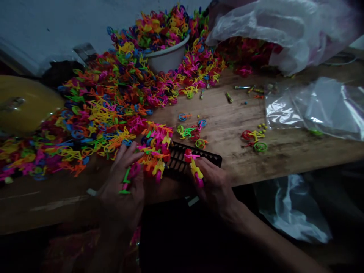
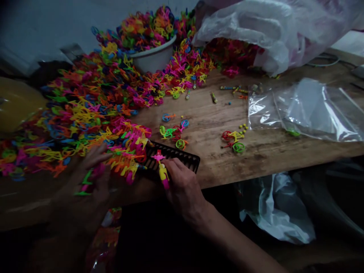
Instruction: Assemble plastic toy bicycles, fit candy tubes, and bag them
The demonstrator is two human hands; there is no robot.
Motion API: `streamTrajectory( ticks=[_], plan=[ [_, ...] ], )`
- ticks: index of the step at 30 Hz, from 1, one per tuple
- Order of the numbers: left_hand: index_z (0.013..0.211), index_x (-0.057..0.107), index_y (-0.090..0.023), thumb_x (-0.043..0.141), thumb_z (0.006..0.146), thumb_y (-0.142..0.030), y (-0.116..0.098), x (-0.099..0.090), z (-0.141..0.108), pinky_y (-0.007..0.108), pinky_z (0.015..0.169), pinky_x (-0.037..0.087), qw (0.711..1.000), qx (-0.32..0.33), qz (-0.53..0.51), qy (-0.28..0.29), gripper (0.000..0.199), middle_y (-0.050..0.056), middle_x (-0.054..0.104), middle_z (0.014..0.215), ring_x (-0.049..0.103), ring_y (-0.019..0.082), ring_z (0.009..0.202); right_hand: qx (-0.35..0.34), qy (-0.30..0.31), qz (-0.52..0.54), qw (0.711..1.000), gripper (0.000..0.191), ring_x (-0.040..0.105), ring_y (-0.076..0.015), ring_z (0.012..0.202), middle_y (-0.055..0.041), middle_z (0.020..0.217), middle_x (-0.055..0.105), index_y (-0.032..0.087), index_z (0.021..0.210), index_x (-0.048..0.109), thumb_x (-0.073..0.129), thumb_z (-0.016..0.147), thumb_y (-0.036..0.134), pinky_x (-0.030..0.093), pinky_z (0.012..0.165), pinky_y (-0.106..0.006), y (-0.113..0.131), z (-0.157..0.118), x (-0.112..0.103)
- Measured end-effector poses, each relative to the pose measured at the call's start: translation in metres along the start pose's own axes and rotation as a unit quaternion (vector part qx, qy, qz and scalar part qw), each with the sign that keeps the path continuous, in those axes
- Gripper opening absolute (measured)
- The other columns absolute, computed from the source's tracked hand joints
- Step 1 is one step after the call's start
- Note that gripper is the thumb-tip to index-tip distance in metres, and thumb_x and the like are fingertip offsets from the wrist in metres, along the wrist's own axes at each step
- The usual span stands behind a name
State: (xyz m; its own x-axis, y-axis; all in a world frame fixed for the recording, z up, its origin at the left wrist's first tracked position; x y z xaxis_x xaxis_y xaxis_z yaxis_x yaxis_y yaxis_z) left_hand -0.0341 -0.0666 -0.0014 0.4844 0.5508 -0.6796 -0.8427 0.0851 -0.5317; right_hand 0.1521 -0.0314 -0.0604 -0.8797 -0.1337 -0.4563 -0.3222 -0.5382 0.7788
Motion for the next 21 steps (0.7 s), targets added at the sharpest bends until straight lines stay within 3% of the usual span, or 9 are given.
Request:
streamTrajectory(
  ticks=[3, 8, 14, 21],
  plan=[
    [0.106, 0.059, -0.021, 0.053, 0.085, -0.016, 0.003, 0.015, 0.000, 0.038, 0.107, 0.035, 0.999, 0.013, -0.009, 0.028, 0.023, 0.003, 0.055, 0.130, 0.044, 0.020, 0.126, 0.018, -0.026, -0.024, 0.999, 0.020, 0.057, -0.0191, 0.086, -0.0089, 0.093, 0.061, 0.017, 0.098, 0.056, 0.047, 0.082, 0.009, 0.047, 0.075, -0.030, -0.004, 0.004, 0.006],
    [0.108, 0.058, -0.022, 0.052, 0.085, -0.014, -0.006, 0.015, -0.008, 0.040, 0.106, 0.036, 0.999, 0.029, 0.001, 0.021, 0.026, 0.004, 0.057, 0.127, 0.047, 0.020, 0.124, 0.033, -0.044, -0.055, 0.997, 0.012, 0.055, -0.0201, 0.076, -0.0061, 0.084, 0.064, 0.019, 0.089, 0.058, 0.052, 0.081, 0.013, 0.042, 0.071, -0.036, -0.005, 0.004, 0.008],
    [0.112, 0.058, -0.025, 0.054, 0.083, -0.016, -0.009, 0.013, -0.010, 0.037, 0.105, 0.037, 0.999, 0.031, 0.015, 0.039, 0.030, 0.002, 0.057, 0.127, 0.048, 0.021, 0.123, 0.095, -0.099, -0.028, 0.990, 0.013, 0.057, -0.0193, 0.075, -0.0037, 0.078, 0.063, 0.021, 0.078, 0.062, 0.052, 0.082, 0.014, 0.043, 0.067, -0.031, -0.018, 0.011, -0.015],
    [0.107, 0.060, -0.025, 0.052, 0.086, -0.023, -0.009, 0.011, -0.005, 0.040, 0.105, 0.037, 0.999, -0.004, -0.020, 0.025, 0.023, 0.003, 0.060, 0.122, 0.051, 0.022, 0.118, 0.054, -0.095, 0.002, 0.994, 0.014, 0.058, -0.0163, 0.073, -0.0022, 0.081, 0.066, 0.020, 0.082, 0.065, 0.053, 0.081, 0.013, 0.043, 0.066, -0.027, -0.027, 0.048, -0.002]
  ],
)
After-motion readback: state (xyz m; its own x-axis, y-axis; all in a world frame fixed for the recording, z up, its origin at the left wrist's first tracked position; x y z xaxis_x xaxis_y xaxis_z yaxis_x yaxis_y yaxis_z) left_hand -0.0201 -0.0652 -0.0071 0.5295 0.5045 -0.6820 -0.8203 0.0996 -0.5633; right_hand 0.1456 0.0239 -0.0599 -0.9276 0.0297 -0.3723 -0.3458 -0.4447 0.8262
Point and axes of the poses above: each hand's wrist, its own z-axis towards the middle knuckle, its own x-axis out of the palm, y = z × x, the point moved 3 cm from there along z, towards the middle knuckle
